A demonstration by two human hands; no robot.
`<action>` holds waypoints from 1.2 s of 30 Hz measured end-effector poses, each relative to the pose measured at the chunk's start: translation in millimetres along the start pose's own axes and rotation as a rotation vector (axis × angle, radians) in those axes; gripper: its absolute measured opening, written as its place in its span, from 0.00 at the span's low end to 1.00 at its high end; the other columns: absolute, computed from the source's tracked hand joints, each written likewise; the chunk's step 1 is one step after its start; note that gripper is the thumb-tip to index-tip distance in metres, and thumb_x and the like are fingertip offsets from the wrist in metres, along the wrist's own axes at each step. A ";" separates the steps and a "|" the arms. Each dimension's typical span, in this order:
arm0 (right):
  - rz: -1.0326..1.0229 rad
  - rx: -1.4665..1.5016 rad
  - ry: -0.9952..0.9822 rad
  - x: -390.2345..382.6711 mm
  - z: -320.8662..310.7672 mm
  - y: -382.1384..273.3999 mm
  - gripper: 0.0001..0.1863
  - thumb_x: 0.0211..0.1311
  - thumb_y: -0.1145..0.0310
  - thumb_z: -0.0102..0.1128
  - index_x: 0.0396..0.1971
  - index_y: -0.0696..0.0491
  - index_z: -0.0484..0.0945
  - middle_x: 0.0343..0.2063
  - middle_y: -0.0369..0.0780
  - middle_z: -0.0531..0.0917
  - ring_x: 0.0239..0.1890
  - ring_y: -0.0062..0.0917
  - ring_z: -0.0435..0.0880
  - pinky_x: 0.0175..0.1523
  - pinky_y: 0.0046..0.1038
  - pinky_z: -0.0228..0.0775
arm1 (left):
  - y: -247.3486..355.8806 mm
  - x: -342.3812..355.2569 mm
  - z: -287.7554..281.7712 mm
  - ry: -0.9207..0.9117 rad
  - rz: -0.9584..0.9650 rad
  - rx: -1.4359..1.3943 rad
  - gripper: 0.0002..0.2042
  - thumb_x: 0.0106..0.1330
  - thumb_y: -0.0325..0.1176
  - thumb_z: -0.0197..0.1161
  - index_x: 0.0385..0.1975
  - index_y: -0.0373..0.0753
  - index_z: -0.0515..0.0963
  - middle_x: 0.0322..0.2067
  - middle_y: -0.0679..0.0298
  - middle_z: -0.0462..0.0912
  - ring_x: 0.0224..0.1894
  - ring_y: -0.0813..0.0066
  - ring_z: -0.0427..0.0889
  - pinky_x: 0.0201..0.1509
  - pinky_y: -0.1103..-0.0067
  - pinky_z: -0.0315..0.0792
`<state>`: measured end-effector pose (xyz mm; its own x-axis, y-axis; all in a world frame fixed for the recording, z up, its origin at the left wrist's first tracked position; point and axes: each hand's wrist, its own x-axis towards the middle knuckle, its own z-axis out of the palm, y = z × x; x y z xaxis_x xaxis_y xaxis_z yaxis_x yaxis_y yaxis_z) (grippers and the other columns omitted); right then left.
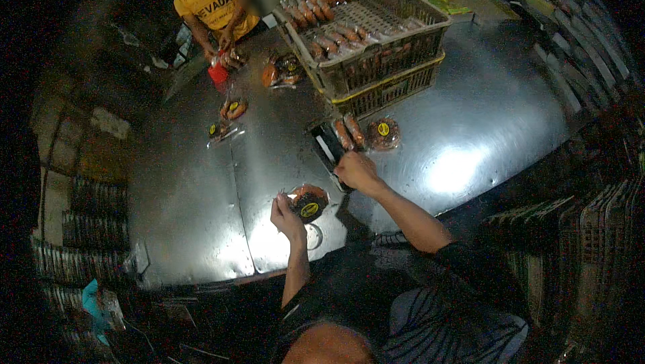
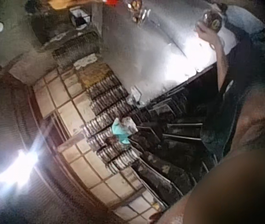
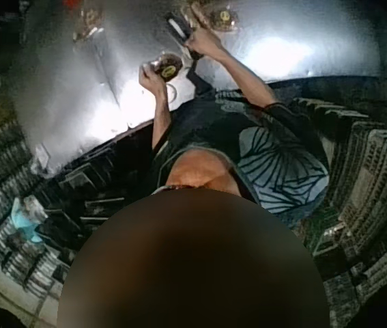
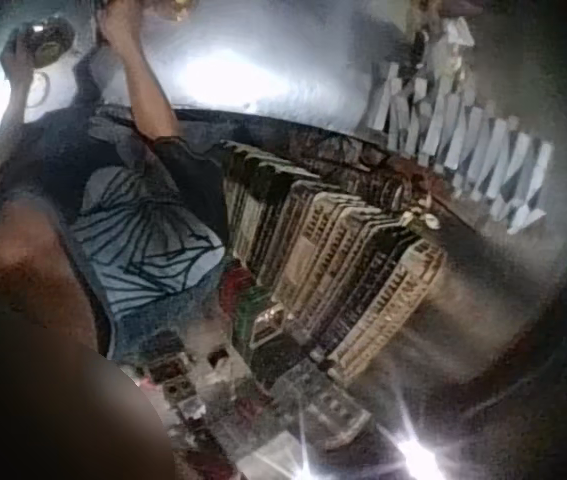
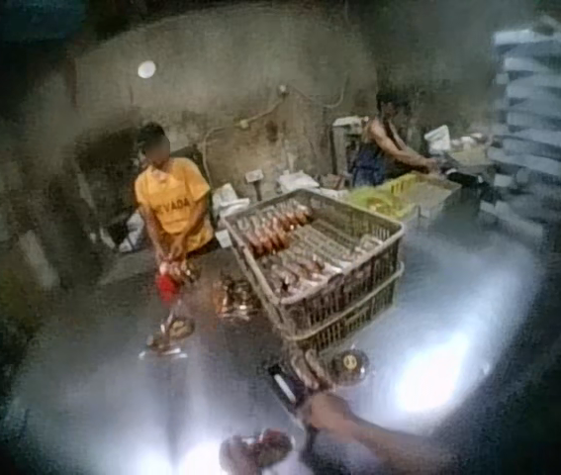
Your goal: The person repeatedly picks doughnuts from a metal table, places them into clear plastic bags, seals the bags, and stacks the packaged doughnuts in a plastic crate. Other workers are visible in the background performing similar packaging tasks.
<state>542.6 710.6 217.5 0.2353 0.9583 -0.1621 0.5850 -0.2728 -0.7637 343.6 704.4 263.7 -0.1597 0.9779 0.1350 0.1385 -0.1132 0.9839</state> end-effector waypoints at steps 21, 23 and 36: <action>-0.219 0.033 -0.514 -21.3 -105.8 -131.7 0.11 0.47 0.67 0.60 0.27 0.59 0.77 0.29 0.40 0.79 0.32 0.23 0.76 0.40 0.22 0.65 | 53.8 15.9 40.6 0.030 1.009 -0.093 0.15 0.56 0.37 0.49 0.19 0.31 0.72 0.18 0.57 0.74 0.20 0.64 0.75 0.24 0.75 0.71; -0.174 0.296 -0.563 -16.0 -97.6 -124.1 0.13 0.45 0.64 0.61 0.29 0.57 0.80 0.30 0.37 0.81 0.31 0.18 0.75 0.35 0.18 0.64 | 56.4 17.3 39.7 0.000 1.046 -0.064 0.12 0.55 0.36 0.51 0.19 0.32 0.72 0.18 0.58 0.73 0.20 0.66 0.75 0.23 0.76 0.71; -0.251 0.926 -0.458 -54.3 -135.5 -117.5 0.09 0.50 0.69 0.58 0.29 0.59 0.79 0.42 0.45 0.75 0.42 0.24 0.74 0.48 0.23 0.64 | 40.0 17.8 55.5 -0.103 0.963 0.073 0.12 0.55 0.36 0.52 0.18 0.32 0.72 0.18 0.58 0.73 0.19 0.65 0.73 0.21 0.76 0.67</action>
<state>566.2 679.1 400.6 -0.2378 0.9713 -0.0061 -0.2882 -0.0765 -0.9545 400.5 727.1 298.9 0.1393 0.4830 0.8645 0.2260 -0.8654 0.4471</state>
